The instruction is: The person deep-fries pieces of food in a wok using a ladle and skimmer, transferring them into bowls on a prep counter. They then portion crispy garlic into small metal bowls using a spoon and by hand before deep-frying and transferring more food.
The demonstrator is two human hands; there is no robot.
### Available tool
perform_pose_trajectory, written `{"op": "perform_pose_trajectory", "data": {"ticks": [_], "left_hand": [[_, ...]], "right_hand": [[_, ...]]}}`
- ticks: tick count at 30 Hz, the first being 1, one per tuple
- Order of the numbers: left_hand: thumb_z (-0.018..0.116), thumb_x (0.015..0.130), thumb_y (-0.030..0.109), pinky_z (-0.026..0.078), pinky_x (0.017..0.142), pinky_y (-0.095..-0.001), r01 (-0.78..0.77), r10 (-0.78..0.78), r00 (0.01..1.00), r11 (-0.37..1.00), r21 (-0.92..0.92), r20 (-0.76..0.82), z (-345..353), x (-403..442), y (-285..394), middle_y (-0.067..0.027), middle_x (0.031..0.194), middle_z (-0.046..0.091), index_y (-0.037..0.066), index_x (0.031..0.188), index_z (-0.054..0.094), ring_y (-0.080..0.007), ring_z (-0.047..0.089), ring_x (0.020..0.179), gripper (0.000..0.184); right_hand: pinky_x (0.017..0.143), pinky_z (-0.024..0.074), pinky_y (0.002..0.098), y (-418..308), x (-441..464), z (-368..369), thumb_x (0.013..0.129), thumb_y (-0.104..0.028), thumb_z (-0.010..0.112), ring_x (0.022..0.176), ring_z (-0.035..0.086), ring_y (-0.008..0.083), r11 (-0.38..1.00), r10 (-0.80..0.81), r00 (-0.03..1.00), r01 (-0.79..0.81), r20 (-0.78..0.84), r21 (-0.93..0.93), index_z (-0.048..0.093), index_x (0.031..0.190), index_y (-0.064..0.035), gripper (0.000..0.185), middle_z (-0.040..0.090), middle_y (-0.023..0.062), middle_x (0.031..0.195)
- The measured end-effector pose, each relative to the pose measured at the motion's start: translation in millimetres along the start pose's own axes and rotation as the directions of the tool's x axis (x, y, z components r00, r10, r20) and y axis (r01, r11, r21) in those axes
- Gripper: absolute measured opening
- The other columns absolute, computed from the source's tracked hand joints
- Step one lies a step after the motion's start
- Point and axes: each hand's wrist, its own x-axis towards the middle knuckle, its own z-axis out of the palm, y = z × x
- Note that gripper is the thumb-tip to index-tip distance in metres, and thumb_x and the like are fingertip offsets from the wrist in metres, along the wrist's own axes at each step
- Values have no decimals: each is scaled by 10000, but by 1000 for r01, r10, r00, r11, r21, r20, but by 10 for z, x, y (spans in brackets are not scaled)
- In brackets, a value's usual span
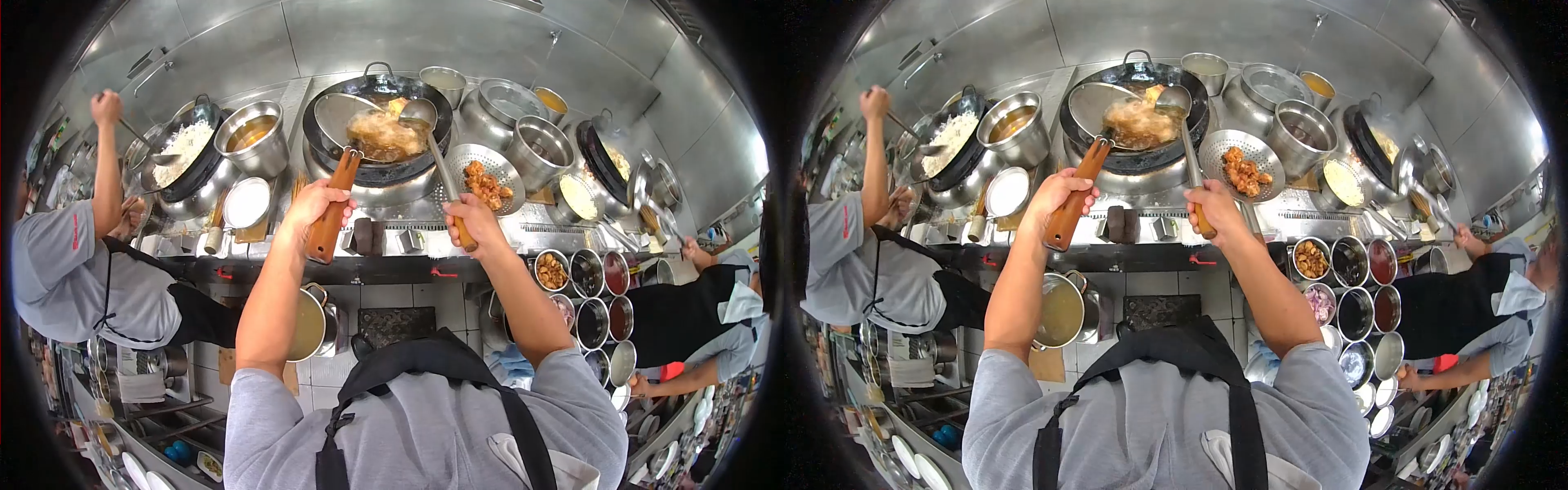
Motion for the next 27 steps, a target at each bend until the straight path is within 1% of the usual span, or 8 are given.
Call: {"op": "perform_pose_trajectory", "data": {"ticks": [1, 4, 5, 11, 19, 20, 23, 27], "left_hand": [[589, 881, 8, 520, 532, -338, -3, 3, 1000, 1000, -3, 2, 2, -31, -25, -160, 834, 624, -13, 1111, 440, -190, 605, 635, 274], [592, 886, 19, 515, 531, -327, -14, 14, 1000, 1000, -20, 8, -25, -138, -72, -144, 831, 621, -4, 1144, 434, -181, 602, 636, 303], [593, 888, 22, 514, 530, -324, -14, 14, 1000, 1000, -17, 8, -36, -164, -79, -141, 831, 621, -3, 1153, 430, -179, 601, 634, 312], [587, 896, 32, 506, 518, -316, -22, 22, 1000, 1000, 12, 14, -72, -279, -61, -129, 829, 620, 4, 1191, 415, -169, 593, 621, 342], [580, 893, 26, 496, 494, -312, -36, 35, 999, 997, 75, 14, -153, -333, -11, -121, 818, 623, 3, 1204, 405, -166, 589, 592, 358], [581, 891, 25, 496, 490, -313, -34, 34, 999, 993, 109, 4, -155, -342, -10, -119, 812, 625, 1, 1206, 402, -165, 587, 584, 362], [595, 878, 29, 499, 467, -322, -51, 59, 998, 970, 238, -31, -203, -316, 18, -111, 786, 630, -3, 1202, 403, -166, 579, 551, 378], [592, 801, -18, 488, 434, -335, -30, 105, 981, 916, 399, -165, -132, -266, 29, -94, 748, 602, 3, 1219, 414, -168, 568, 523, 455]], "right_hand": [[352, 375, 263, 65, -7, -29, 896, -116, 634, 452, 493, 105, 998, -15, 1000, 15, -4, -62, 439, 1085, -80, 274, 523, 19, 683], [349, 374, 272, 293, -44, -113, 898, -123, 640, 446, 490, 110, 960, -121, 991, 105, -48, -260, 417, 1186, -59, 370, 519, 23, 683], [354, 374, 275, 345, -35, -157, 898, -128, 649, 442, 487, 112, 957, -117, 992, 103, -37, -271, 379, 1281, -41, 476, 516, 26, 688], [386, 378, 266, 495, -67, -273, 893, -119, 656, 447, 487, 114, 955, -145, 989, 134, -23, -263, 337, 1367, -28, 578, 516, 30, 697], [397, 373, 268, 578, -124, -326, 881, -104, 662, 456, 482, 110, 941, -144, 989, 126, -34, -315, 320, 1394, -29, 621, 527, 37, 706], [398, 374, 268, 582, -129, -342, 879, -102, 664, 457, 483, 110, 942, -145, 989, 128, -31, -310, 323, 1394, -31, 622, 528, 37, 706], [404, 392, 277, 601, -144, -365, 864, -87, 656, 463, 488, 109, 923, -174, 984, 145, -50, -355, 376, 1335, -23, 552, 538, 63, 727], [408, 396, 284, 605, -147, -386, 859, -99, 663, 456, 498, 117, 912, -190, 980, 155, -56, -379, 381, 1334, -20, 558, 550, 69, 738]]}}
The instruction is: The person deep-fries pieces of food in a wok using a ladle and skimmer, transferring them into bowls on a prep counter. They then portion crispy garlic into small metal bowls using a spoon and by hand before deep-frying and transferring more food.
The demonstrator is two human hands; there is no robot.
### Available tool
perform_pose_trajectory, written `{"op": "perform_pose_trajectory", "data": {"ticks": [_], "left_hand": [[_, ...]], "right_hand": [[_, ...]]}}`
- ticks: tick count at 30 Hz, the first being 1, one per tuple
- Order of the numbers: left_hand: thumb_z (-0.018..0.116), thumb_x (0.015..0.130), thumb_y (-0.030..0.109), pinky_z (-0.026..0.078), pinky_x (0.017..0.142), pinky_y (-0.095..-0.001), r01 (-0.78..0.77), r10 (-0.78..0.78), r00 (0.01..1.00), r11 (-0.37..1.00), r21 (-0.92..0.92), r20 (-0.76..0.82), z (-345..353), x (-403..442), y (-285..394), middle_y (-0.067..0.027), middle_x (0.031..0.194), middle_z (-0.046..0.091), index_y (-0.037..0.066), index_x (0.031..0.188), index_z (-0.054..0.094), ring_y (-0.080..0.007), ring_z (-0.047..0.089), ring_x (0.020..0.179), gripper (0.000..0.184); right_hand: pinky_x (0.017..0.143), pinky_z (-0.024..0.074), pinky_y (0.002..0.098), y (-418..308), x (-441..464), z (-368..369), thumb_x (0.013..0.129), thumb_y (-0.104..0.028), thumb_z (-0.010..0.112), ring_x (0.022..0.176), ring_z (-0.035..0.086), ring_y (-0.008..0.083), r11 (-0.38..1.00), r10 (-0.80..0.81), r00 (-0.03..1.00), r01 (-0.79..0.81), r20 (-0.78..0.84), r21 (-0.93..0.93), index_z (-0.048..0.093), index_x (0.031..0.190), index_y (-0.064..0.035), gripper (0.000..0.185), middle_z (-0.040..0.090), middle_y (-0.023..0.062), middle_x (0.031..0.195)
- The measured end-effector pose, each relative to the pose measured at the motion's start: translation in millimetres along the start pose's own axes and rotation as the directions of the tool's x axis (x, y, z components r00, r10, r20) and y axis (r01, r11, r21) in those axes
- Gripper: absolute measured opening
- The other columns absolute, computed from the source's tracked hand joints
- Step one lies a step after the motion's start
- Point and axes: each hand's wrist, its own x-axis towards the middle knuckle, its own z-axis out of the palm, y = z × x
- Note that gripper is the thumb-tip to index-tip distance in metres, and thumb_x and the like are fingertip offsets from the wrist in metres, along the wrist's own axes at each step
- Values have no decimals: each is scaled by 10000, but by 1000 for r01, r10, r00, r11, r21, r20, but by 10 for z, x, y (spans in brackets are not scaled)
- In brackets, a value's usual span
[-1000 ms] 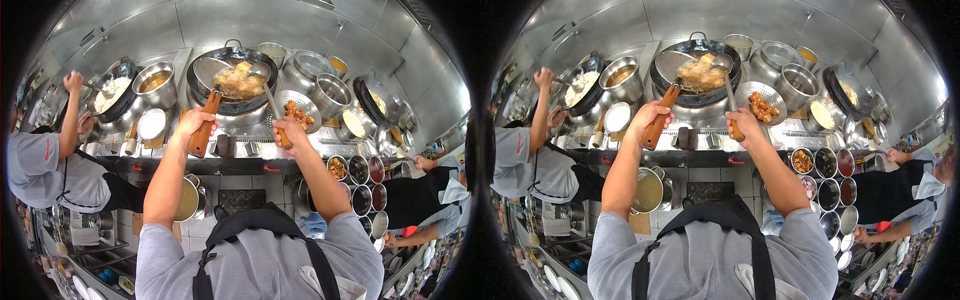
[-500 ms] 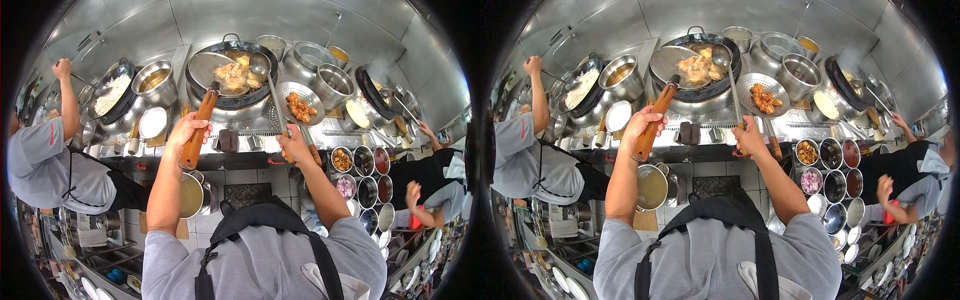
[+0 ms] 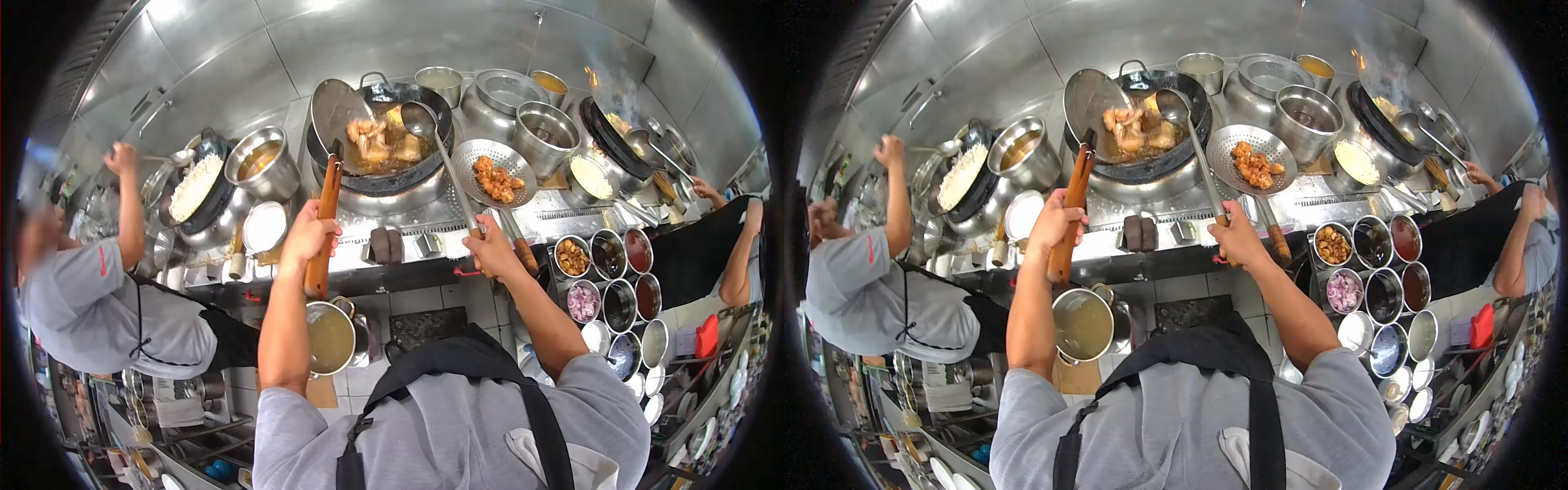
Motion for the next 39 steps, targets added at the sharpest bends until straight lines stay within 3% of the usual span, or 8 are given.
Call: {"op": "perform_pose_trajectory", "data": {"ticks": [4, 12, 14, 19, 24, 32, 35, 39], "left_hand": [[592, 792, -34, 484, 429, -337, -11, 11, 998, 1000, -2, -62, 11, 32, 67, -94, 722, 572, 8, 1226, 404, -173, 552, 494, 474], [586, 813, -30, 507, 450, -342, 41, -39, 999, 997, 71, -26, -51, 199, 72, -107, 778, 584, 0, 1242, 385, -179, 575, 544, 474], [591, 825, -25, 512, 464, -339, 65, -65, 998, 998, -9, 22, -46, 233, 77, -114, 787, 594, -5, 1246, 384, -177, 577, 549, 469], [572, 888, 17, 516, 514, -319, 107, -58, 985, 944, -313, 160, -32, 165, 4, -127, 823, 622, -11, 1214, 424, -165, 587, 611, 359], [571, 902, 20, 509, 500, -318, 52, 2, 991, 919, -392, 136, 31, -43, -87, -136, 834, 627, 1, 1160, 437, -182, 594, 622, 291], [574, 899, 4, 502, 476, -317, -2, 37, 996, 912, -411, 77, -88, -146, -149, -146, 820, 625, 21, 1195, 392, -195, 597, 602, 348], [575, 900, 5, 502, 474, -318, -1, 40, 996, 907, -421, 85, -123, -176, -136, -148, 815, 624, 24, 1186, 388, -196, 598, 600, 342], [583, 897, 8, 507, 477, -321, 5, 29, 997, 914, -405, 78, -117, -150, -104, -148, 814, 624, 22, 1179, 389, -195, 598, 598, 343]], "right_hand": [[411, 397, 281, 3, -12, -49, 866, -92, 649, 456, 494, 116, 1000, -13, 999, 12, 43, 11, 383, 1327, -17, 538, 543, 64, 748], [402, 391, 311, -126, 73, -212, 890, -133, 640, 469, 510, 136, 974, -4, 999, 14, 45, -224, 354, 1376, -30, 574, 530, 74, 736], [391, 381, 314, -206, 68, -233, 892, -140, 640, 474, 518, 141, 969, 56, 997, -43, 47, -242, 342, 1394, -36, 593, 524, 74, 724], [379, 366, 313, -9, 150, -223, 887, -149, 653, 474, 512, 137, 982, 28, 999, -20, 43, -186, 342, 1400, -40, 610, 530, 69, 721], [404, 386, 309, 70, 83, -204, 880, -144, 663, 477, 509, 136, 988, 27, 999, -22, 26, -154, 354, 1397, -45, 610, 568, 85, 765], [454, 430, 317, 149, 78, -164, 874, -132, 671, 504, 526, 141, 980, 14, 1000, -15, -2, -197, 364, 1391, -44, 608, 581, 89, 794], [550, 483, 368, 71, 34, -149, 879, -142, 658, 609, 615, 227, 964, 33, 999, -36, -15, -262, 369, 1381, -38, 589, 622, 139, 840], [733, 497, 431, -133, -32, -166, 882, -160, 642, 840, 663, 355, 833, -76, 997, 59, -9, -550, 366, 1371, -40, 575, 652, 218, 942]]}}
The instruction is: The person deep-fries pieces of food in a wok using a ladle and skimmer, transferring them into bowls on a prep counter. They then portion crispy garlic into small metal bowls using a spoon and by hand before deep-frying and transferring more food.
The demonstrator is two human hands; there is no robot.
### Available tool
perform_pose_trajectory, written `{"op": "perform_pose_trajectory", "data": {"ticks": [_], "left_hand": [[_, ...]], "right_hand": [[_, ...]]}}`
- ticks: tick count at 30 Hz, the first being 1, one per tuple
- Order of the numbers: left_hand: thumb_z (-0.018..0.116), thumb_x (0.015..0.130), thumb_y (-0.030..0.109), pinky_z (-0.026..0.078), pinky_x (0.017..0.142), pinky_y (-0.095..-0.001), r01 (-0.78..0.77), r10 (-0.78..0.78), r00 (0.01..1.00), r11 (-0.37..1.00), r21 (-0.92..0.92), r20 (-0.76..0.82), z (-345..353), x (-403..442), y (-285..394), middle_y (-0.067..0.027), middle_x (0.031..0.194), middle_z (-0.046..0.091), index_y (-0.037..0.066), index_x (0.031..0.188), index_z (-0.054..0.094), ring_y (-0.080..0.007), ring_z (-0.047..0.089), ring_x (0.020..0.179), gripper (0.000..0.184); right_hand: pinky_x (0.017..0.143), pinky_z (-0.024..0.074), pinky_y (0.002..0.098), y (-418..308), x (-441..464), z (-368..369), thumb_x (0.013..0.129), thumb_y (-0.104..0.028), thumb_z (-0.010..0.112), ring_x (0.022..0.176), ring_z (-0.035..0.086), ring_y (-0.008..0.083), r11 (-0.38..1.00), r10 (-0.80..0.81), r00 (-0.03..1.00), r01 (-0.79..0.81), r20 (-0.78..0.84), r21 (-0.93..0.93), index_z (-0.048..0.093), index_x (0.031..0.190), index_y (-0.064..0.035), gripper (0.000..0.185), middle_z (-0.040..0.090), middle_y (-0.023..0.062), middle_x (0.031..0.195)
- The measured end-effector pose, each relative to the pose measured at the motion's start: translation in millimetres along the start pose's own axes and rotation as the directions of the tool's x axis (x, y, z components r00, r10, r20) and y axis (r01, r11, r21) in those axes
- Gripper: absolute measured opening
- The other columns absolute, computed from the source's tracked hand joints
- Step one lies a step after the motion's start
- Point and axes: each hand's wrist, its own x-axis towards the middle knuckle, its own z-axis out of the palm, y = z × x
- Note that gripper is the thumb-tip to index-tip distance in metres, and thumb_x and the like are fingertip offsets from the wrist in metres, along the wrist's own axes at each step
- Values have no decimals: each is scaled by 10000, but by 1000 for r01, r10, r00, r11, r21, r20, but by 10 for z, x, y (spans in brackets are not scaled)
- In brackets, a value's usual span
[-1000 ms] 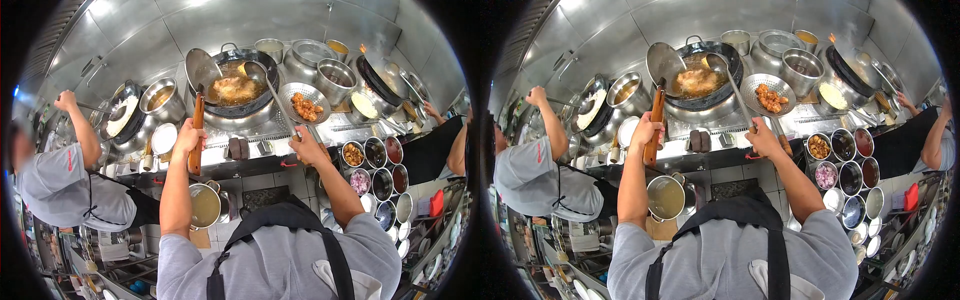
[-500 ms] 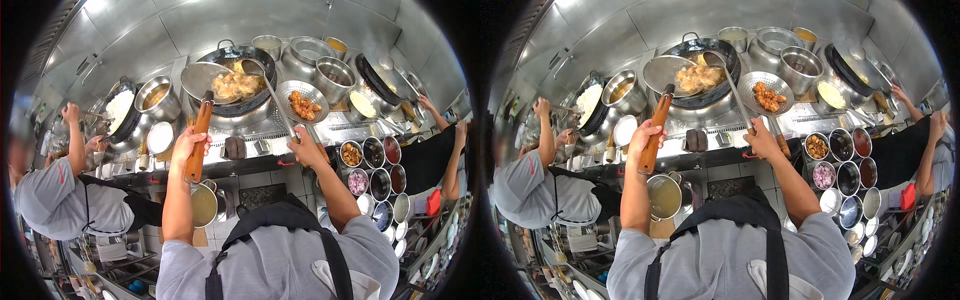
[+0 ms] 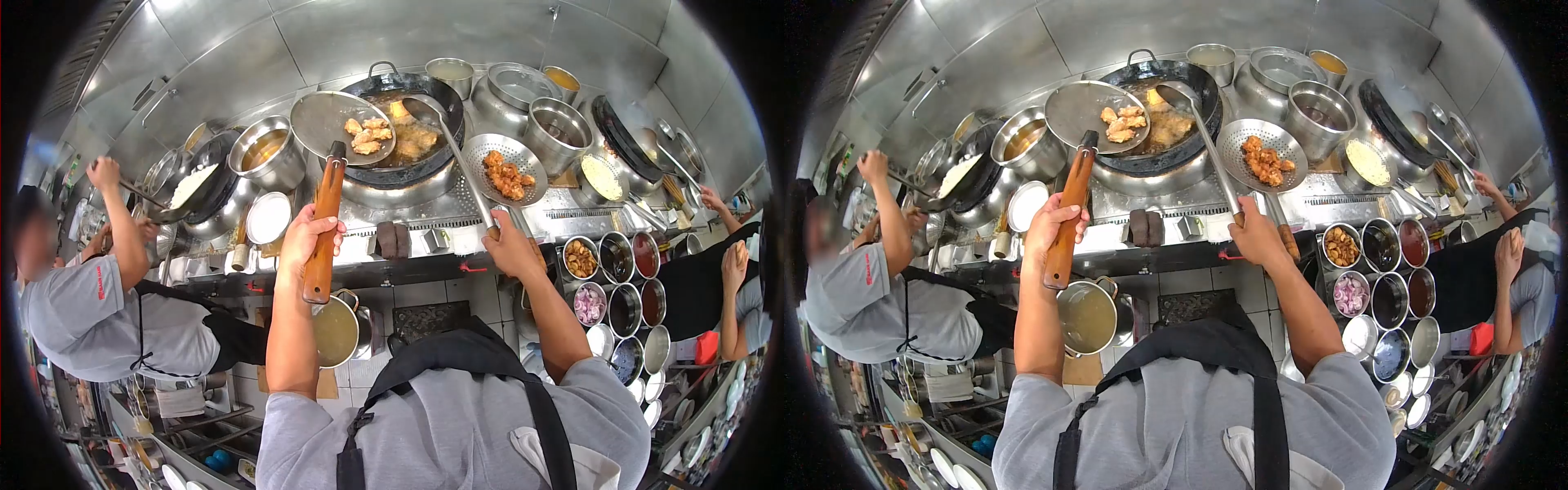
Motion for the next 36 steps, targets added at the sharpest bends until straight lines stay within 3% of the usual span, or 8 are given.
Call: {"op": "perform_pose_trajectory", "data": {"ticks": [2, 5, 8, 11, 14, 18, 24, 36], "left_hand": [[589, 894, 11, 512, 479, -324, -5, 5, 1000, 1000, 17, -8, -8, 60, -10, -149, 813, 625, 16, 1183, 392, -196, 598, 596, 350], [592, 889, 12, 515, 480, -328, -23, 23, 1000, 1000, 15, -11, 67, 110, 14, -151, 812, 627, 5, 1179, 395, -198, 598, 594, 350], [587, 887, 7, 517, 482, -331, -40, 40, 999, 999, -7, -22, 270, 109, 104, -155, 810, 629, -5, 1172, 396, -201, 600, 594, 343], [579, 895, 12, 516, 489, -318, -46, 47, 998, 999, 8, -36, 368, 146, 91, -145, 827, 630, -2, 1162, 420, -191, 599, 599, 311], [579, 894, 10, 513, 490, -325, -42, 42, 999, 999, 20, -29, 332, 178, 69, -147, 832, 632, -4, 1167, 421, -191, 601, 603, 316], [584, 887, 6, 524, 493, -341, -20, 21, 1000, 1000, 21, -21, 290, 110, 63, -156, 819, 632, 3, 1155, 404, -201, 608, 597, 323], [581, 889, 9, 520, 492, -334, -17, 19, 999, 999, 44, -37, 336, 81, 37, -157, 827, 635, 8, 1153, 406, -198, 606, 599, 318], [592, 886, 19, 517, 491, -326, 0, 0, 1000, 1000, 8, -9, 248, 73, 17, -150, 824, 641, 11, 1162, 424, -192, 608, 600, 323]], "right_hand": [[820, 481, 454, -185, -69, -126, 880, -165, 638, 952, 653, 401, 993, -53, 998, 50, -19, -108, 362, 1368, -42, 574, 654, 250, 986], [412, 394, 336, 27, 183, 45, 907, -147, 631, 446, 487, 140, 898, -439, 880, 431, -181, -83, 397, 1341, -92, 496, 555, 70, 731], [391, 381, 300, -427, 245, 94, 907, -132, 635, 454, 484, 133, 926, -21, 987, -42, 162, 375, 414, 1276, -80, 433, 535, 45, 712], [370, 371, 269, -646, 310, 276, 902, -110, 641, 448, 468, 120, 531, -88, 951, -206, 295, 822, 416, 1226, -69, 397, 516, 26, 703], [362, 369, 263, -775, 202, 248, 899, -104, 646, 428, 457, 114, 213, -54, 932, -339, 358, 916, 418, 1191, -60, 373, 515, 27, 704], [364, 364, 256, -649, 178, 301, 907, -113, 637, 438, 468, 118, 534, -58, 958, -207, 280, 820, 407, 1233, -50, 404, 513, 33, 705], [353, 365, 270, -515, 342, 396, 898, -121, 640, 415, 463, 118, 539, -23, 985, -132, 172, 832, 387, 1277, -45, 462, 518, 36, 703], [362, 345, 257, -229, 171, -162, 924, -75, 607, 430, 457, 115, 96, -47, 982, -178, 183, 979, 438, 1167, -115, 298, 524, 47, 724]]}}
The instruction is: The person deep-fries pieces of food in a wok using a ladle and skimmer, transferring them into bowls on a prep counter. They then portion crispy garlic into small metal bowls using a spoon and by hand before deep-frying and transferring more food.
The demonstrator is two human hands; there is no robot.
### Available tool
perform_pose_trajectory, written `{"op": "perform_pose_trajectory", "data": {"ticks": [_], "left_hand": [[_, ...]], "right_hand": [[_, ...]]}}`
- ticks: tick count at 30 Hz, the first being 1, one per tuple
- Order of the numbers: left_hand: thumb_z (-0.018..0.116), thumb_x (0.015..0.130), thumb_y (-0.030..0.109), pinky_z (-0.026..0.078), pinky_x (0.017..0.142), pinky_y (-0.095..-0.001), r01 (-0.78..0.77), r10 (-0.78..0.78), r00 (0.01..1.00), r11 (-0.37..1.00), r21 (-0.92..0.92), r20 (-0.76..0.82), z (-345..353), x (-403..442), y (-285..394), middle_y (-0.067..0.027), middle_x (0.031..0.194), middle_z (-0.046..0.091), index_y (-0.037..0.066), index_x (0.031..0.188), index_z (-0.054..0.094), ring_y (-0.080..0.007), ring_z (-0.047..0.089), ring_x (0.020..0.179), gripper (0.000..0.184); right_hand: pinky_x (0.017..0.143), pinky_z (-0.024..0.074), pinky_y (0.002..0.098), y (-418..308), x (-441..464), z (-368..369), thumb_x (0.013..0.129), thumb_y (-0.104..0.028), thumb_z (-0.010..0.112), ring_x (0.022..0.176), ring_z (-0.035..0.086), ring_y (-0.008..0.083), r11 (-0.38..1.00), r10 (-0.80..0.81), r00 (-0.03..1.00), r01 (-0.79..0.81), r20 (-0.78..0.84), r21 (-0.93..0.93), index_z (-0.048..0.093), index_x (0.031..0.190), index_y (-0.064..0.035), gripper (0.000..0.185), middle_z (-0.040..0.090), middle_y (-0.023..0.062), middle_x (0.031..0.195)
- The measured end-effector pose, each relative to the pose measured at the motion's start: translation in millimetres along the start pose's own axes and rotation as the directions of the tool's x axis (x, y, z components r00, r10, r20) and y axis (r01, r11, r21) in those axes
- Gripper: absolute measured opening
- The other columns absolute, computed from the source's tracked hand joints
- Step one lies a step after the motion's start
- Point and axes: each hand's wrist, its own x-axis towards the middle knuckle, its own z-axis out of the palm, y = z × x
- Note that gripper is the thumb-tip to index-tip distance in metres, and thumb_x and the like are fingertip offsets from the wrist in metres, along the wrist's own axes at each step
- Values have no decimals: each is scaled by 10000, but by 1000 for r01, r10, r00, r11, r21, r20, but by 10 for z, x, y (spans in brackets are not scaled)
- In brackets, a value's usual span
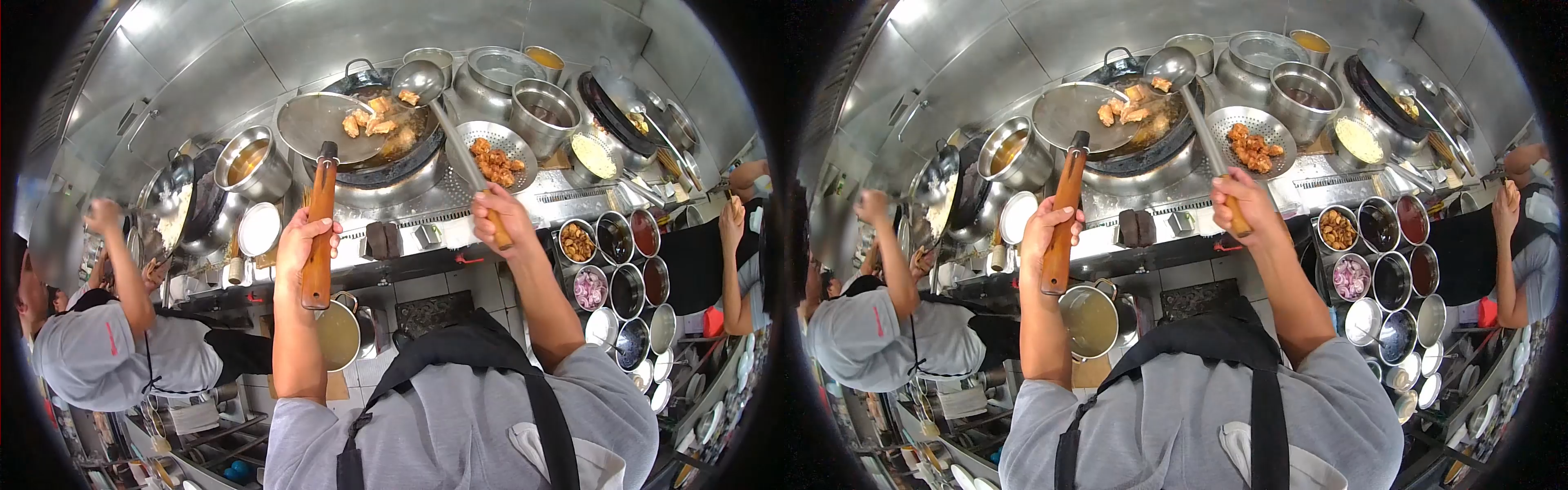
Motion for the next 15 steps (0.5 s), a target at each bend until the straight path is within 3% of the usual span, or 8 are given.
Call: {"op": "perform_pose_trajectory", "data": {"ticks": [3, 5, 7, 9, 10, 11, 14, 15], "left_hand": [[605, 884, 33, 516, 474, -326, 0, 0, 1000, 997, 79, 0, -162, 40, -6, -150, 817, 640, 5, 1195, 400, -193, 609, 596, 373], [601, 875, 29, 502, 447, -307, -1, 11, 999, 981, 194, -48, -188, 34, 61, -144, 810, 637, 6, 1196, 403, -183, 596, 564, 378], [594, 866, 23, 491, 433, -293, 15, 20, 994, 951, 310, -108, -133, -18, 131, -130, 803, 633, 6, 1207, 407, -172, 585, 541, 390], [583, 850, 15, 478, 420, -280, 7, 48, 991, 916, 401, -128, -124, 1, 162, -110, 794, 624, 2, 1241, 406, -152, 577, 530, 430], [579, 846, 12, 476, 416, -279, 3, 60, 990, 901, 434, -130, -146, 26, 152, -108, 793, 623, 1, 1247, 405, -149, 575, 527, 437], [575, 842, 9, 474, 413, -278, -3, 73, 989, 883, 468, -132, -168, 57, 139, -107, 793, 621, 1, 1252, 404, -146, 573, 525, 445], [559, 828, 0, 454, 398, -277, -2, 109, 979, 847, 532, -170, -151, 166, 83, -97, 795, 599, 6, 1280, 395, -136, 531, 495, 481], [554, 826, -5, 446, 393, -278, -4, 123, 975, 840, 543, -184, -121, 198, 43, -94, 793, 591, 9, 1285, 392, -134, 521, 489, 486]], "right_hand": [[366, 339, 240, -221, -363, -134, 930, -72, 587, 423, 441, 110, 999, -30, 999, 30, -13, -39, 442, 1214, -119, 322, 513, 45, 718], [372, 350, 240, -287, -565, -333, 921, -104, 607, 423, 442, 108, 939, -107, 986, 58, -129, -338, 425, 1252, -91, 378, 515, 36, 718], [388, 366, 248, -320, -775, -460, 894, -117, 629, 427, 447, 101, 769, -188, 953, -6, -237, -639, 411, 1296, -51, 463, 517, 27, 690], [385, 354, 263, -356, -918, -570, 874, -106, 624, 441, 464, 107, 620, -212, 926, -118, -311, -776, 401, 1317, -33, 501, 517, 33, 693], [383, 349, 271, -382, -985, -643, 865, -100, 621, 447, 472, 111, 536, -228, 911, -176, -342, -826, 396, 1327, -24, 520, 516, 36, 695], [381, 346, 279, -394, -1000, -826, 866, -113, 632, 454, 485, 115, 584, -193, 916, -180, -351, -792, 388, 1346, -24, 546, 522, 44, 699], [377, 346, 272, -227, -1104, -1004, 878, -88, 606, 435, 461, 105, 439, -312, 872, -220, -377, -872, 392, 1374, -60, 541, 507, 19, 668], [366, 330, 279, -197, -1147, -1019, 885, -98, 614, 435, 455, 100, 509, -280, 852, -259, -442, -821, 387, 1374, -85, 540, 499, 14, 661]]}}
